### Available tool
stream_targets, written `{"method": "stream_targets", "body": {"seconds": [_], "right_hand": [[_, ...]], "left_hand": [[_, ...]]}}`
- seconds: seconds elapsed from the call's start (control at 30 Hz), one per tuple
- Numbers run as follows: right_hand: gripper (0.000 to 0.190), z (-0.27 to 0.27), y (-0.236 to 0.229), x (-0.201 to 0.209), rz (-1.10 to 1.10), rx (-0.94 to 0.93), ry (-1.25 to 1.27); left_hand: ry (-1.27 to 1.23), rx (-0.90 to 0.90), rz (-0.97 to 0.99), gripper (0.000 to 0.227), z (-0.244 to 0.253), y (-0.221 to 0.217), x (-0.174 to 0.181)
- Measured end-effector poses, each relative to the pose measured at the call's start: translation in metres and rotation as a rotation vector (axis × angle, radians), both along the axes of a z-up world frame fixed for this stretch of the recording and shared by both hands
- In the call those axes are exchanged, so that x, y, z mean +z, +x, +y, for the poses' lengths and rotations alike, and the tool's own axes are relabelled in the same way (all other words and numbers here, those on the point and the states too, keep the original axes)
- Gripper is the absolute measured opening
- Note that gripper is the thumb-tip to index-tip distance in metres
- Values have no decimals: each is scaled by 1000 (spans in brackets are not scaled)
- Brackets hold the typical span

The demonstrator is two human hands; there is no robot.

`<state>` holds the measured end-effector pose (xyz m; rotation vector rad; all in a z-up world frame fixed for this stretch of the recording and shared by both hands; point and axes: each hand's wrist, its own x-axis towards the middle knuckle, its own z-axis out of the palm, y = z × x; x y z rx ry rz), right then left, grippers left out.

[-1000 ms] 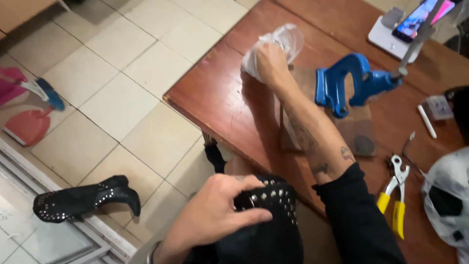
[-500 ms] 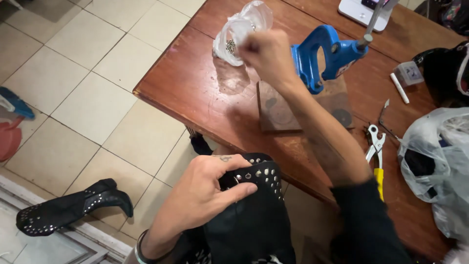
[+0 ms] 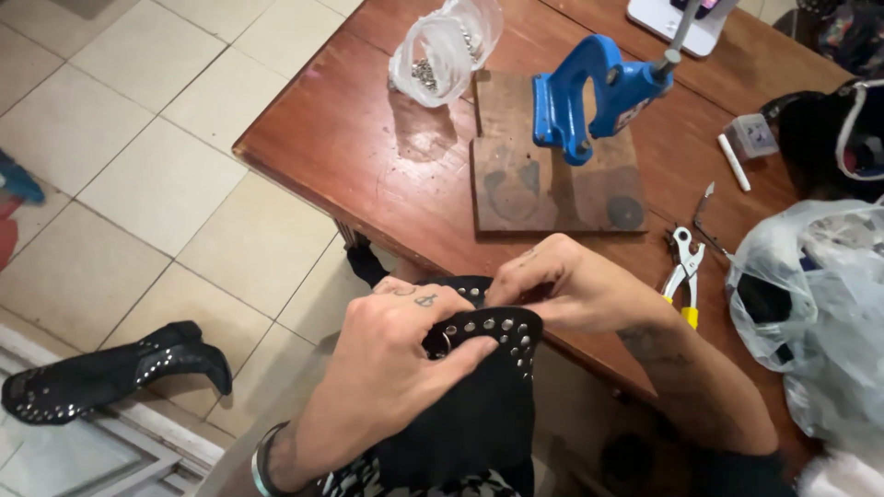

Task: Attaching metal studs to a piece of black leather using a manual press.

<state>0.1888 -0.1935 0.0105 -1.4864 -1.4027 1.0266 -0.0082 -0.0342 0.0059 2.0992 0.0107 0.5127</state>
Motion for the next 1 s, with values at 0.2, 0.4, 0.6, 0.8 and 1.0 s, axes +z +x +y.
{"method": "stream_targets", "body": {"seconds": [0.2,0.4,0.6,0.8,1.0], "right_hand": [[13,4,-9,2,2,49,28],[15,2,-16,3,-99,18,81],[13,-5,-18,7,-118,29,76],[17,-2,-21,14,37,173,70],[14,-6,-38,-18,399,-76,-221]], "left_hand": [[21,85,-100,23,-3,-10,3],[-6,63,-29,22,1,-12,5],[-14,36,53,25,4,-12,2],[-18,-11,92,24,11,-13,7],[-361,-169,247,24,34,-7,-1]]}}
